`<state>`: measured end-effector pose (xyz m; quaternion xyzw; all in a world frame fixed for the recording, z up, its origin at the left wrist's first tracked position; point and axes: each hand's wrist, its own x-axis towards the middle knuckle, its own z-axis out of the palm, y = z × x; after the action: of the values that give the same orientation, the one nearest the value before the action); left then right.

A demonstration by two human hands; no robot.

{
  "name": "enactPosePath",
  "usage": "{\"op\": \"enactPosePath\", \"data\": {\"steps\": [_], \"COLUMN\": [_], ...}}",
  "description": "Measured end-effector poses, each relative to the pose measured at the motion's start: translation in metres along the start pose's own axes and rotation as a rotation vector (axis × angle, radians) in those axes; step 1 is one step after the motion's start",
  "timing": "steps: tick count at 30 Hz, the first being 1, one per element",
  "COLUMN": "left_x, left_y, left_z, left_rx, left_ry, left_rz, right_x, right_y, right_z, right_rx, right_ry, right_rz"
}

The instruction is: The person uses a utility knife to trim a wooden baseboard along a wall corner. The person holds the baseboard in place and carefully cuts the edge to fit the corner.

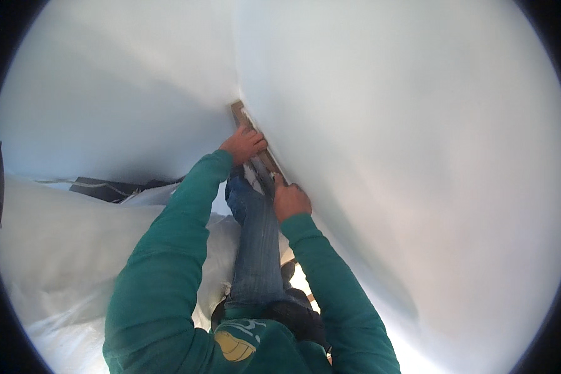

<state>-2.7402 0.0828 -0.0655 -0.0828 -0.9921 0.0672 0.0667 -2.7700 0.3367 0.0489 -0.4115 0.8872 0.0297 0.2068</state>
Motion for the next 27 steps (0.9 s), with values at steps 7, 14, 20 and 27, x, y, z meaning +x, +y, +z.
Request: {"op": "enactPosePath", "data": {"steps": [7, 14, 20, 27], "left_x": [-0.009, -0.003, 0.002, -0.001], "left_y": [0.007, 0.019, 0.018, 0.019], "left_z": [-0.015, -0.010, -0.016, -0.020], "left_rx": [-0.157, -0.142, -0.180, -0.128], "left_ry": [0.026, -0.036, -0.022, 0.023], "left_rz": [0.048, 0.030, 0.037, 0.059], "right_x": [-0.013, -0.023, -0.025, -0.028], "right_y": [-0.014, -0.008, -0.002, 0.001], "right_z": [-0.040, -0.038, -0.031, -0.009], "right_rx": [0.006, -0.016, -0.002, -0.008], "right_ry": [-0.002, 0.011, -0.011, -0.034], "right_rz": [-0.060, -0.034, 0.002, 0.039]}}
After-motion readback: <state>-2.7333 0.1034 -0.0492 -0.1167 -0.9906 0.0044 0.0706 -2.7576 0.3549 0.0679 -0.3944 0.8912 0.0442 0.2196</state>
